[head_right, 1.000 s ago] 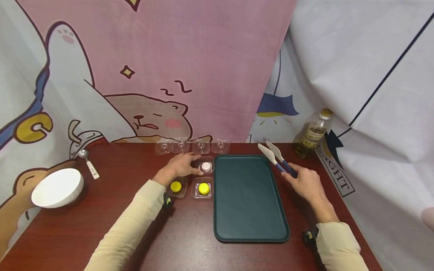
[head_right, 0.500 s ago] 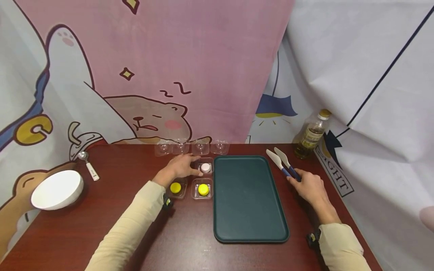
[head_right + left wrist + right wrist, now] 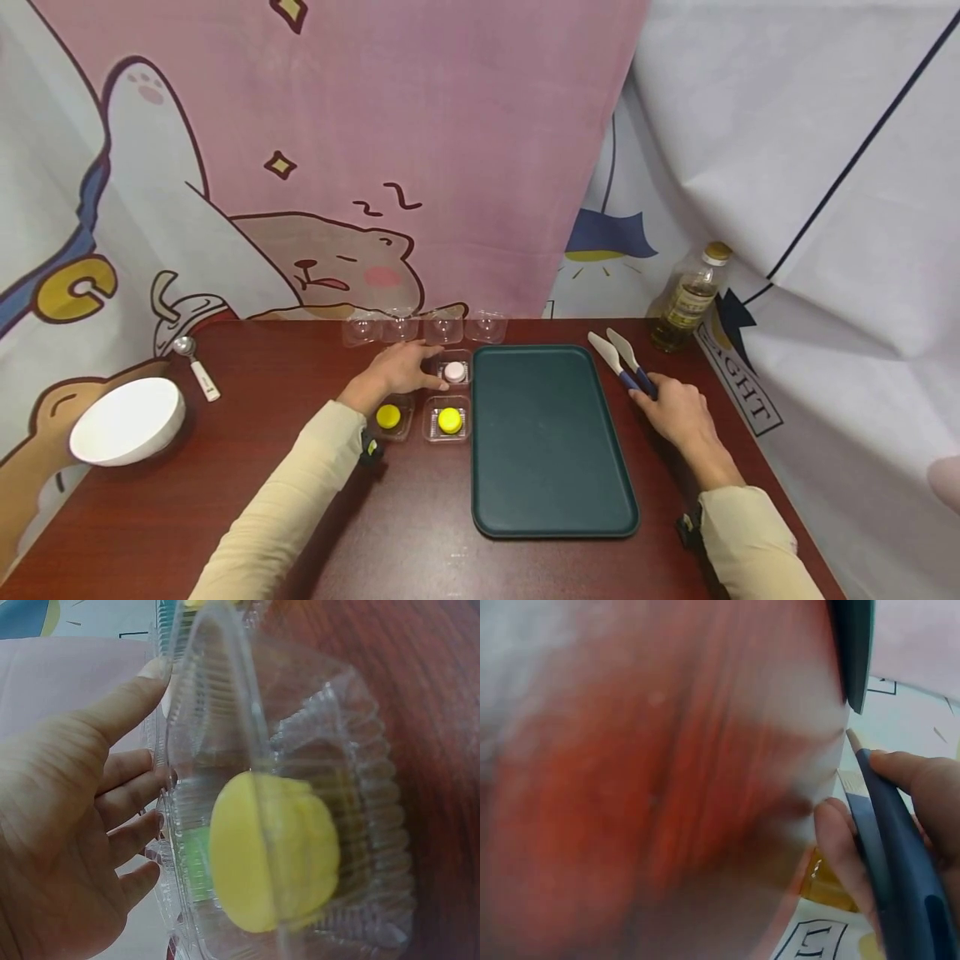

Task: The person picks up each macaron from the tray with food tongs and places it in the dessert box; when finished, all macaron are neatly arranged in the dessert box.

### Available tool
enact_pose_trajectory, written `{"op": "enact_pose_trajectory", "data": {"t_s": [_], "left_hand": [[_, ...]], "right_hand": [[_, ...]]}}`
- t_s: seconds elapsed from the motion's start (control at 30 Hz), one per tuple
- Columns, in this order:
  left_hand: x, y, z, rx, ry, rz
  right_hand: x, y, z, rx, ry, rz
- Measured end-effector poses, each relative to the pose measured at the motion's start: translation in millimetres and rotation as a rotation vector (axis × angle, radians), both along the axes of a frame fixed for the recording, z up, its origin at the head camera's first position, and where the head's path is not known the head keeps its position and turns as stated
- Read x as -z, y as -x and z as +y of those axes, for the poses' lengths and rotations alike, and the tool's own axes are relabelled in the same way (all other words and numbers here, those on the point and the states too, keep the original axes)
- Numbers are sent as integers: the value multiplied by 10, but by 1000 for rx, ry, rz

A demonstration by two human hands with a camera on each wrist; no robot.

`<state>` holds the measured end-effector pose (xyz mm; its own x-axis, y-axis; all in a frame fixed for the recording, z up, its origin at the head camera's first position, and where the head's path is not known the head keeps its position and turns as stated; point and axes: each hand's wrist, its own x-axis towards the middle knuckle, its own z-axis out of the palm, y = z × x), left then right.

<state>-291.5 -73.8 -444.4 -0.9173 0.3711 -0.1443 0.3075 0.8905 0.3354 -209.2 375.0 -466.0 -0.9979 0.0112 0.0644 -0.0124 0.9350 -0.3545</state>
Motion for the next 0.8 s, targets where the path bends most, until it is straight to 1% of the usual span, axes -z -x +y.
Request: {"op": "enact_pose_trajectory", "data": {"t_s": [0.07, 0.27, 0.57, 0.73, 0.8], "left_hand": [[3, 4, 2, 1, -1, 2], [-4, 3, 1, 1, -6, 0], [-7, -1, 2, 1, 0, -1], [-4, -8, -6, 4, 3, 8], [-1, -7, -9, 4, 4, 12]], "right_hand": [[-7, 20, -16, 2, 1, -23], [-83, 40, -61, -5, -5, -152], [-148, 116, -108, -37, -69, -240], [-187, 128, -145, -15, -92, -310], [-199, 118, -160, -13, -95, -321]]}}
